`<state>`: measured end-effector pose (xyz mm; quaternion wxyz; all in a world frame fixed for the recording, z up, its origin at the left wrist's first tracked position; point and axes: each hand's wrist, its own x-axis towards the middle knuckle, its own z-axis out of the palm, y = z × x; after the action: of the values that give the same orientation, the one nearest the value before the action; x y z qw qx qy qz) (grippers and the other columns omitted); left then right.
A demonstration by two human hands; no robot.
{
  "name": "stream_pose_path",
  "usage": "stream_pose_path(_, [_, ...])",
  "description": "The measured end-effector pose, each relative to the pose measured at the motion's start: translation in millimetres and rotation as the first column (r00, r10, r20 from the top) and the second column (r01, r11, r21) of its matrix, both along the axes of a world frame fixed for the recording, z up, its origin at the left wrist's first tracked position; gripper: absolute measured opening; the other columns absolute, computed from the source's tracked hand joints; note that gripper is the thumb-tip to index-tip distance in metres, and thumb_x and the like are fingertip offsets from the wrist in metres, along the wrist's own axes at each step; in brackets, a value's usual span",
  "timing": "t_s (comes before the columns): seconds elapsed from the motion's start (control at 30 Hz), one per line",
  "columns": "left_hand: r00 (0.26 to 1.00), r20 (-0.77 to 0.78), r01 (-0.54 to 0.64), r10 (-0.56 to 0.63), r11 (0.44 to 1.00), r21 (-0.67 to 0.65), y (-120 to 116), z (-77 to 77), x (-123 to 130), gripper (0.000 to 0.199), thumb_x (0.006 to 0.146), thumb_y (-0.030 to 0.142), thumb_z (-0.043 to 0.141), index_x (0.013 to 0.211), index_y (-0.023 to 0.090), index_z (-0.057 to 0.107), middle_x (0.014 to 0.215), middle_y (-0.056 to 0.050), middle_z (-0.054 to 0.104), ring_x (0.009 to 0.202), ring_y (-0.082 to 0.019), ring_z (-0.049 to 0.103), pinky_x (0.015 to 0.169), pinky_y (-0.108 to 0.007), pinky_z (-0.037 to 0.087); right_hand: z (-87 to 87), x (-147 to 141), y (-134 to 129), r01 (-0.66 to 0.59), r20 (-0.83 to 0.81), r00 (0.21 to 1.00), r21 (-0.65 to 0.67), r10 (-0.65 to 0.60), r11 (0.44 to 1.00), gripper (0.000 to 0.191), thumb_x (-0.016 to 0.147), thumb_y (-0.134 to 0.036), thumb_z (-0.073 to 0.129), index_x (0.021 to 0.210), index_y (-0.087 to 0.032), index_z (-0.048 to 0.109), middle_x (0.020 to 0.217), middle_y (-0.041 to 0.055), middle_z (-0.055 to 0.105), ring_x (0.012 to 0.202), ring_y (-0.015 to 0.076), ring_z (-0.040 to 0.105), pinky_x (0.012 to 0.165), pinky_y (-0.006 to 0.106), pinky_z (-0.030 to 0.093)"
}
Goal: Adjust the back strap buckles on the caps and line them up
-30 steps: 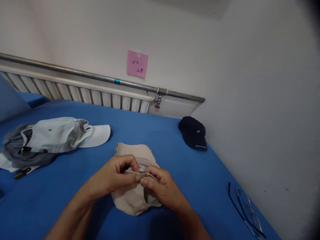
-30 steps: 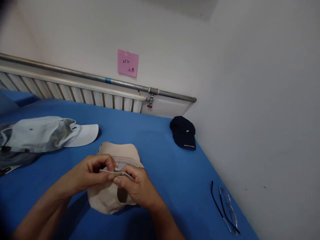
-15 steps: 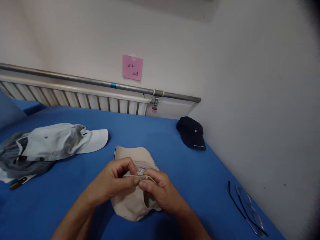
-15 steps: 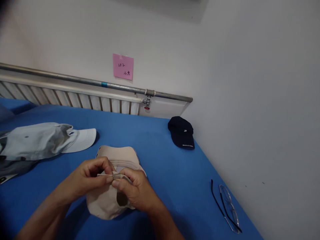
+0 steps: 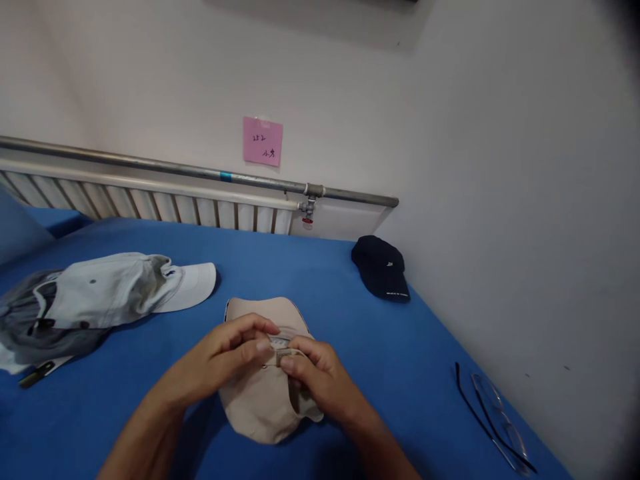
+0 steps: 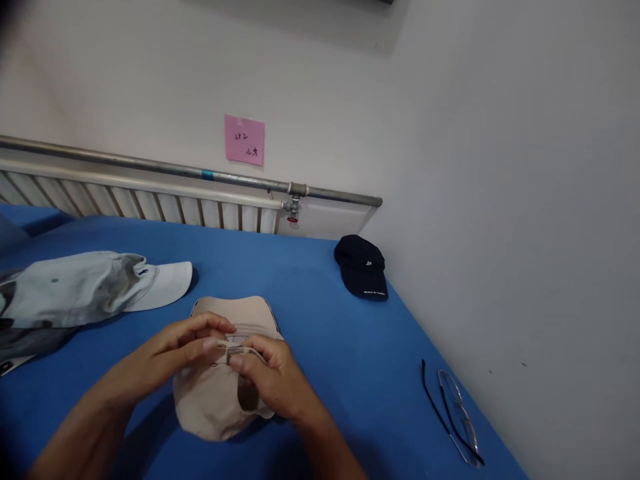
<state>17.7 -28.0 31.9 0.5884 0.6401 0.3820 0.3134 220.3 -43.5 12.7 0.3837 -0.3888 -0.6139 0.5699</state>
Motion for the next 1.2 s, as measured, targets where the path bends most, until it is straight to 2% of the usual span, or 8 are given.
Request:
stream_pose_path(0.17, [0.992, -0.122, 0.021, -0.016, 0.999, 0.039, 3, 0.8, -9, 0.029, 0.09, 0.046, 0.054, 0.097, 0.021, 0.066, 0.083, 0.0, 0.06, 0.078, -0.016, 0.052, 0.068, -0.025, 0.04, 2.6, 10, 3, 0.055, 0.053, 0.997, 0.095, -0.06, 0.994, 0.021, 0.081, -0.031, 0.062, 0.066, -0.017, 0.058, 0.058, -0.0043, 0.047, 0.054, 0.0084, 0.039, 0.051, 0.021, 0.03])
stream_pose_path(0.3, [0.976, -0.162, 0.138, -0.144, 0.989, -0.046, 5, -2.7, -12, 0.026, 0.082, 0.04, 0.065, 0.098, 0.02, 0.066, 0.077, 0.003, 0.056, 0.068, -0.013, 0.048, 0.06, -0.022, 0.035, 3.5, 19, 5, -0.054, 0.112, 0.992, 0.015, 0.052, 0.998, 0.02, 0.082, -0.03, 0.063, 0.069, -0.016, 0.061, 0.06, -0.0037, 0.051, 0.054, 0.0081, 0.04, 0.05, 0.022, 0.029])
stream_pose_path(0.6, [0.959, -0.089, 0.266, -0.269, 0.963, -0.05, 6, -3.8, -17, 0.026, 0.08, 0.041, 0.068, 0.084, 0.016, 0.064, 0.077, 0.001, 0.056, 0.07, -0.013, 0.048, 0.061, -0.022, 0.037, 0.1, 28, 7, -0.127, -0.119, 0.987, -0.186, 0.106, 0.974, 0.024, 0.069, -0.032, 0.073, 0.06, -0.016, 0.058, 0.053, -0.0039, 0.054, 0.047, 0.0069, 0.043, 0.046, 0.02, 0.03])
stream_pose_path(0.87, [0.951, -0.053, 0.302, -0.303, 0.953, -0.037, 1, -1.2, -23, 0.021, 0.08, 0.031, 0.065, 0.097, 0.019, 0.069, 0.087, -0.002, 0.064, 0.079, -0.017, 0.055, 0.068, -0.023, 0.042, -6.6, 29, 17, 0.186, -0.15, 0.968, -0.095, -0.199, 0.978, 0.024, 0.069, -0.034, 0.074, 0.063, -0.018, 0.057, 0.049, -0.0076, 0.044, 0.044, 0.0058, 0.03, 0.043, 0.02, 0.021])
stream_pose_path(0.97, [0.968, 0.0, 0.25, -0.252, 0.96, -0.122, 1, -4.3, -17, 0.017, 0.078, 0.026, 0.065, 0.091, 0.018, 0.069, 0.079, 0.0, 0.063, 0.069, -0.013, 0.052, 0.062, -0.021, 0.039, -7.3, 26, 18, 0.289, -0.067, 0.955, 0.017, -0.288, 0.957, 0.022, 0.073, -0.035, 0.07, 0.064, -0.019, 0.058, 0.052, -0.0062, 0.046, 0.048, 0.0079, 0.035, 0.046, 0.022, 0.026])
stream_pose_path(1.03, [0.977, 0.044, 0.212, -0.208, 0.963, -0.167, 1, -5.5, -13, 0.014, 0.076, 0.022, 0.066, 0.088, 0.017, 0.068, 0.076, 0.001, 0.062, 0.065, -0.011, 0.051, 0.06, -0.02, 0.038, -6.2, 25, 16, 0.364, -0.018, 0.93, 0.195, -0.368, 0.911, 0.017, 0.077, -0.03, 0.067, 0.066, -0.019, 0.059, 0.058, -0.0045, 0.05, 0.054, 0.0102, 0.043, 0.052, 0.024, 0.034])
stream_pose_path(1.13, [0.98, 0.095, 0.19, -0.174, 0.963, -0.192, 2, -6.1, -9, 0.011, 0.074, 0.019, 0.066, 0.085, 0.017, 0.068, 0.075, 0.002, 0.062, 0.066, -0.011, 0.051, 0.061, -0.02, 0.038, 0.1, 23, 7, 0.375, -0.036, 0.905, 0.539, -0.424, 0.755, 0.007, 0.081, -0.02, 0.061, 0.074, -0.021, 0.062, 0.076, -0.0001, 0.06, 0.074, 0.0155, 0.056, 0.071, 0.03, 0.044])
stream_pose_path(1.2, [0.982, 0.109, 0.175, -0.155, 0.963, -0.205, 3, -6.3, -8, 0.011, 0.073, 0.019, 0.067, 0.084, 0.017, 0.068, 0.076, 0.002, 0.063, 0.066, -0.011, 0.051, 0.061, -0.02, 0.039, 6.2, 20, 0, 0.268, -0.027, 0.937, 0.697, -0.349, 0.665, 0.007, 0.081, -0.016, 0.061, 0.082, -0.022, 0.063, 0.091, 0.0025, 0.063, 0.088, 0.0184, 0.06, 0.081, 0.035, 0.045])
